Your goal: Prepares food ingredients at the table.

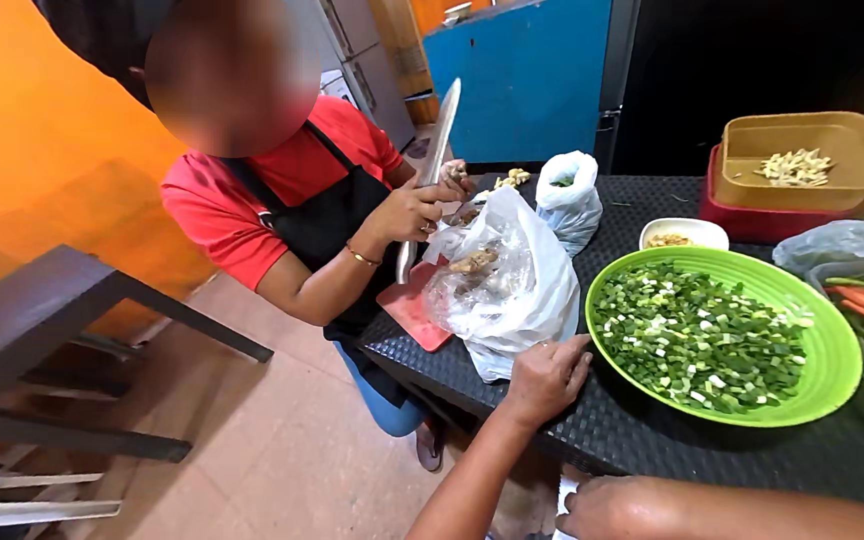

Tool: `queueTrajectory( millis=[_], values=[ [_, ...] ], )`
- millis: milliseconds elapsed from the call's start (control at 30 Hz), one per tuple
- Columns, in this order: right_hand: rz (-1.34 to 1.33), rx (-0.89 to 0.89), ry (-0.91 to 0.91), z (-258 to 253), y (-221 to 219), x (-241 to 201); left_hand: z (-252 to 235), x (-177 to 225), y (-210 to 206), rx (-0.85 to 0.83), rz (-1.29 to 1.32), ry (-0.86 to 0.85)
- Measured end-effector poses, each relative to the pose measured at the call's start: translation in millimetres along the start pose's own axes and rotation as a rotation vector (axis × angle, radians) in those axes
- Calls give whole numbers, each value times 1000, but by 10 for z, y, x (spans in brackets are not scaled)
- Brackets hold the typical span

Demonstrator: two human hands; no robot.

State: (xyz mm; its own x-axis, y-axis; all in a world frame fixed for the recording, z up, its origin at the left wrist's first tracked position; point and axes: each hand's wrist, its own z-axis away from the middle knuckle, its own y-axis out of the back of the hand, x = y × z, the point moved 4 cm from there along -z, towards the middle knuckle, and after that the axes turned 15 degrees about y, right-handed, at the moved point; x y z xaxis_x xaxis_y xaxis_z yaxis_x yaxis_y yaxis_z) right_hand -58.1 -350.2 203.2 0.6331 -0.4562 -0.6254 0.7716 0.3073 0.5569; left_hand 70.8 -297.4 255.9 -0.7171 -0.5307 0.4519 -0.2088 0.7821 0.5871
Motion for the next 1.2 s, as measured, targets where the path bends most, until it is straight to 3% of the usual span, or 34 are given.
queueTrajectory(
  millis=[1200],
  values=[
    [1,-34,-28,15,26,-35,5,25,4,22,-6,-33]
  ],
)
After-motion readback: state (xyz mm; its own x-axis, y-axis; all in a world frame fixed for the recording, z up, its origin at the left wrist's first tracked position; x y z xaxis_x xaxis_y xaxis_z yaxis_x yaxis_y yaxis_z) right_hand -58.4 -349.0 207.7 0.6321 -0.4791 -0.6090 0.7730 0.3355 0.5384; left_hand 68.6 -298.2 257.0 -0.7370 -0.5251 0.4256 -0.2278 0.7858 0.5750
